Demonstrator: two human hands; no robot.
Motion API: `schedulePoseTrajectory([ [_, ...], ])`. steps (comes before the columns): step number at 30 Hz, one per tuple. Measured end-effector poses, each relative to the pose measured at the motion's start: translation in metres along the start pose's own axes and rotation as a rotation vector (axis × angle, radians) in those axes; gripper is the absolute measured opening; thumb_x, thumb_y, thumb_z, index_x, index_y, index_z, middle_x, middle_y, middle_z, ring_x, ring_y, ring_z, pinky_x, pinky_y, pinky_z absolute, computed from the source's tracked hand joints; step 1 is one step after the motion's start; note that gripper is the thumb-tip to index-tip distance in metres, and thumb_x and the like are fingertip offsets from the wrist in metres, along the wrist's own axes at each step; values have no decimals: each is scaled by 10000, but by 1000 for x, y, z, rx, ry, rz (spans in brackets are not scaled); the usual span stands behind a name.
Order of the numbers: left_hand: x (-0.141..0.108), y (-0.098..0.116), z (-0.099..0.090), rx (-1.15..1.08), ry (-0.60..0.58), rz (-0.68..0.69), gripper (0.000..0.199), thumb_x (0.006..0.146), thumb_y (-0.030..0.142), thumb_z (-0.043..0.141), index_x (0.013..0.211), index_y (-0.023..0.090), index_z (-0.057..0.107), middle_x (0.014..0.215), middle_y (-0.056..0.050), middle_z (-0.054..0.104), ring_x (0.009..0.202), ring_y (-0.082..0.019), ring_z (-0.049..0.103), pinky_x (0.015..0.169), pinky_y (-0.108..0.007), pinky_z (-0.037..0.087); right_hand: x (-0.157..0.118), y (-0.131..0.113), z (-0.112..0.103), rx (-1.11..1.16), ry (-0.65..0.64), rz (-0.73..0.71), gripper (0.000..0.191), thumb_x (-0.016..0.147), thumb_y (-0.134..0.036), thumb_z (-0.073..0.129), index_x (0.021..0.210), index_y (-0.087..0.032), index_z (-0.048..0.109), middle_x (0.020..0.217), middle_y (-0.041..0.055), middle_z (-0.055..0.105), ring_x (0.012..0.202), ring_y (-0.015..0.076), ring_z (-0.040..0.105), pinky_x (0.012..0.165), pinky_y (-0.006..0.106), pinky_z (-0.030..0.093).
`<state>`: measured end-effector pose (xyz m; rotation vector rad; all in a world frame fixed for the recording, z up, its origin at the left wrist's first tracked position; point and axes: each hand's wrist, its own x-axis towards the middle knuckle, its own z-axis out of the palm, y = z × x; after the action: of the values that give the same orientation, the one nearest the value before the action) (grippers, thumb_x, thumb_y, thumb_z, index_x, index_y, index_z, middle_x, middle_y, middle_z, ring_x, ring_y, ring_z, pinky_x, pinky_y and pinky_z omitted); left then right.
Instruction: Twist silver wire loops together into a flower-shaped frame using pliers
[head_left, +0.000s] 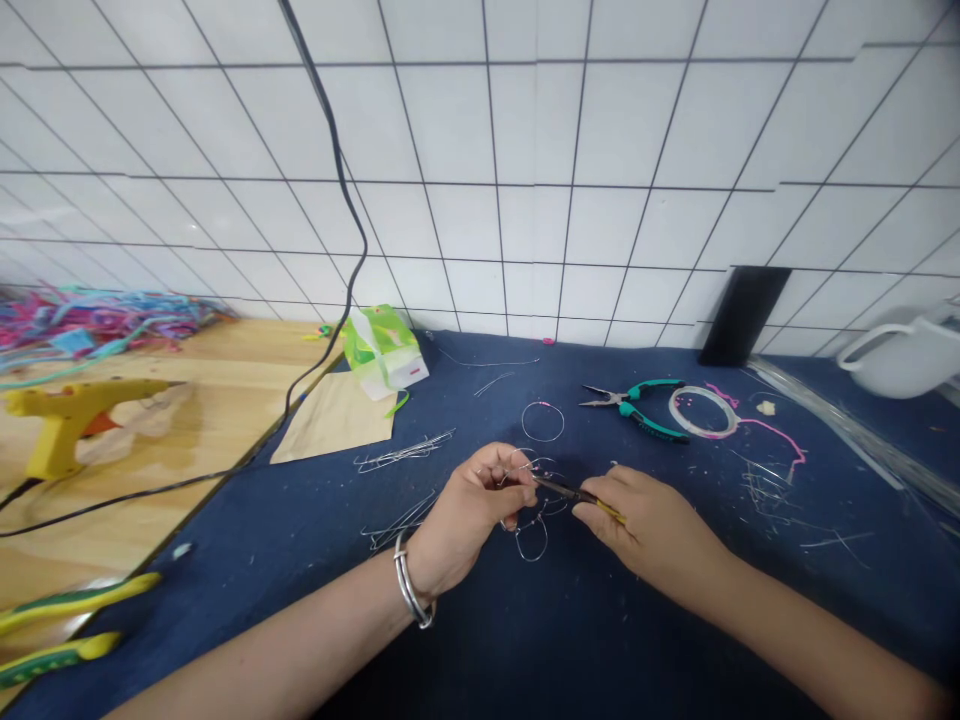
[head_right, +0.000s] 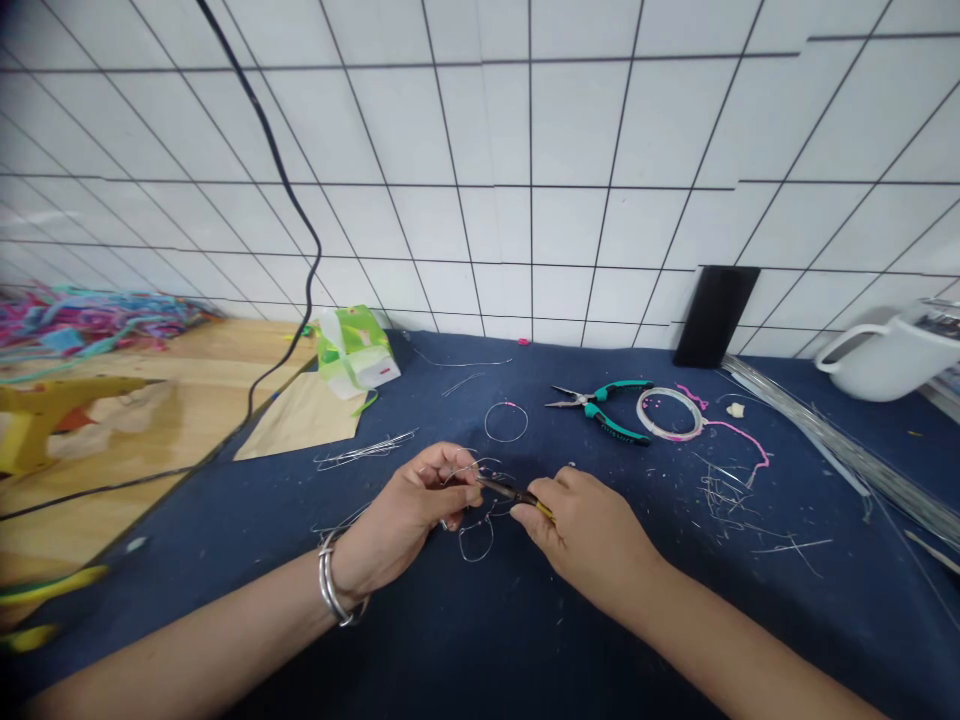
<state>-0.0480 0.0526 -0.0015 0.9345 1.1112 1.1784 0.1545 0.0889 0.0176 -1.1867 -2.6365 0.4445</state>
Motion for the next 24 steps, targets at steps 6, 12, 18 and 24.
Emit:
schedulePoseTrajectory([
  [6, 0, -2, 1, 46, 32, 4, 165, 679, 91, 613, 798, 171, 531, 743, 7, 561, 610, -96, 519, 425, -161, 387, 0, -2, -1, 27, -2, 10, 242, 880, -364, 416, 837, -220, 605, 710, 19, 535, 690, 143, 522, 628, 259, 421],
  [12, 0, -3, 2, 89, 39, 21, 171, 686, 89, 608, 808, 176, 525, 740, 17, 558, 591, -89, 505, 424, -162, 400, 1, -2, -1, 39, -27, 24, 238, 884, -365, 409, 861, -229, 603, 721, 18, 539, 698, 149, 528, 637, 271, 424],
  [18, 1, -2, -1, 96, -10, -15, 167, 712, 138, 610, 862, 180, 550, 760, -1, 595, 668, -128, 585, 441, -172, 413, 0, 1, -1, 23, -24, 28, 245, 882, -373, 413, 847, -229, 608, 702, 9, 543, 664, 141, 532, 594, 252, 411],
  [24, 3, 0, -4, 104, -52, -91, 125, 741, 204, 623, 837, 156, 560, 668, -3, 598, 583, -112, 594, 441, -173, 404, 1, 2, -2, 26, -47, 36, 266, 889, -390, 390, 852, -237, 604, 707, 9, 543, 676, 146, 534, 628, 271, 419],
])
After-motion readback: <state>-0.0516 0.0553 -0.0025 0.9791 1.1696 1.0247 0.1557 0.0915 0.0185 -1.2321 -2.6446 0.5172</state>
